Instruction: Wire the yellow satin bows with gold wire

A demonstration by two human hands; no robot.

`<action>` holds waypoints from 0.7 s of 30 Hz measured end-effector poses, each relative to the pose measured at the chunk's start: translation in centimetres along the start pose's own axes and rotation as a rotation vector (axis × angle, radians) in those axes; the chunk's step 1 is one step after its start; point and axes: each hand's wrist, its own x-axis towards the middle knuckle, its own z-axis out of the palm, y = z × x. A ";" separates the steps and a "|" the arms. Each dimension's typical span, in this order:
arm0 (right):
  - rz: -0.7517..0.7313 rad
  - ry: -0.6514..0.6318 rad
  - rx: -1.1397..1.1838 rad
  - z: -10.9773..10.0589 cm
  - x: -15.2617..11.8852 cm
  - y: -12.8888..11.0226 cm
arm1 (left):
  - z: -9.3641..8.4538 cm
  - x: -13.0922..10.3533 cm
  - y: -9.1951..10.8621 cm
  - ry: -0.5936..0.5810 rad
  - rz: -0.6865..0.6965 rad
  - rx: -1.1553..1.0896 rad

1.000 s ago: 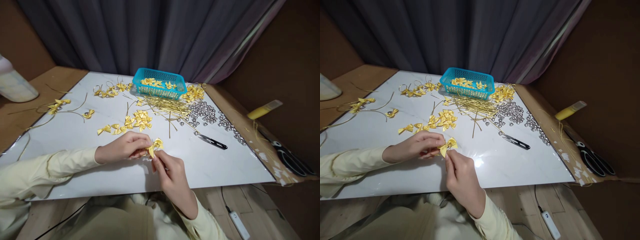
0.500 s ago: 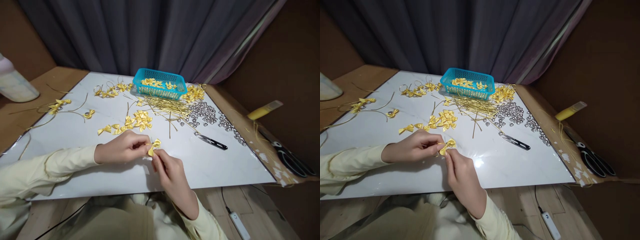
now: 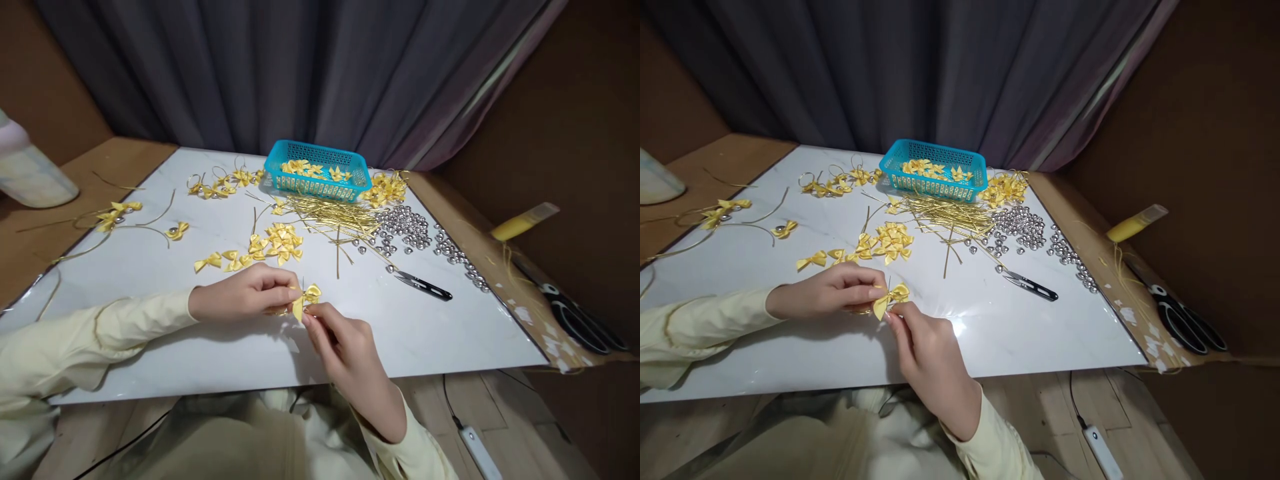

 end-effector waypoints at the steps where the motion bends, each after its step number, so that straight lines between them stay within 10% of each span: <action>1: -0.019 0.018 -0.022 0.0 0.0 0.1 | 0.0 0.0 -0.1 -0.015 -0.008 -0.024; 9: -0.062 0.195 -0.131 0.3 -0.1 0.5 | -0.1 0.0 -0.3 -0.071 0.038 0.051; 21: 0.244 -0.185 0.190 -6.7 -2.3 -3.4 | -0.6 -0.1 -1.5 0.227 0.368 0.985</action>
